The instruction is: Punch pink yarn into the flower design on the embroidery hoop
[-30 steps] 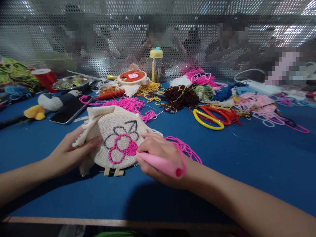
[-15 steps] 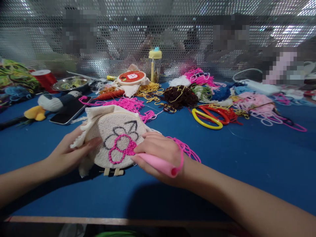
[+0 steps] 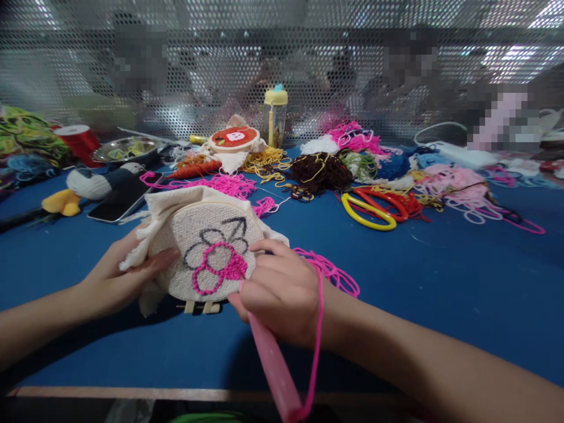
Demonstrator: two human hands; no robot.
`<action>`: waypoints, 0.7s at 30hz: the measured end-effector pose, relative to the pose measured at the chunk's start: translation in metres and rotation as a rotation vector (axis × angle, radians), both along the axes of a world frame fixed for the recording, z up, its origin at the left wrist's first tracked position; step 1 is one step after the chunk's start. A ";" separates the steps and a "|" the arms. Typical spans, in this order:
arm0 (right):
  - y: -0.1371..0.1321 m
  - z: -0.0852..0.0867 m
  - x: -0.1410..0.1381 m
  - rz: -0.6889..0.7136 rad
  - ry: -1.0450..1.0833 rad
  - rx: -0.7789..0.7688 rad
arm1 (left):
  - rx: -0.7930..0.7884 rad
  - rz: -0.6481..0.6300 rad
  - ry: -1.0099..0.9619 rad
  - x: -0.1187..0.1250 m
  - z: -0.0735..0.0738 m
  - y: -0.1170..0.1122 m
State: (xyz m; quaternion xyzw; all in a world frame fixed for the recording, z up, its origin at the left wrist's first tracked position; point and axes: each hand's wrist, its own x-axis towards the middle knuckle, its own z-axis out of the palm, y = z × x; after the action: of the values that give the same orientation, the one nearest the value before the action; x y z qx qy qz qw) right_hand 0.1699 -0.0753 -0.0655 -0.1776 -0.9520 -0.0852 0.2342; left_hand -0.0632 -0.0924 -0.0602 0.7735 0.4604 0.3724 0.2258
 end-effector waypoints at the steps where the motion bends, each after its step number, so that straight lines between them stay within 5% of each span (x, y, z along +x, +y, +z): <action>1: -0.001 0.000 -0.001 0.007 0.027 -0.010 | 0.001 -0.002 0.007 0.000 0.000 0.000; 6: -0.004 0.010 -0.006 -0.062 0.286 -0.200 | -0.018 -0.039 0.050 -0.001 0.003 0.000; 12: 0.006 -0.002 -0.001 -0.021 0.095 -0.041 | -0.115 -0.022 0.010 0.000 0.005 0.001; 21: 0.009 0.003 0.002 0.063 0.108 -0.244 | -0.268 -0.048 -0.107 -0.004 -0.001 0.015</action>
State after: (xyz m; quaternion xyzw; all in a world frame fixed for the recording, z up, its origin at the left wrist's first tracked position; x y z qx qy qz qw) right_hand 0.1723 -0.0668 -0.0626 -0.1792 -0.9464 0.0482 0.2643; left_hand -0.0668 -0.0774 -0.0613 0.7261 0.4748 0.3430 0.3602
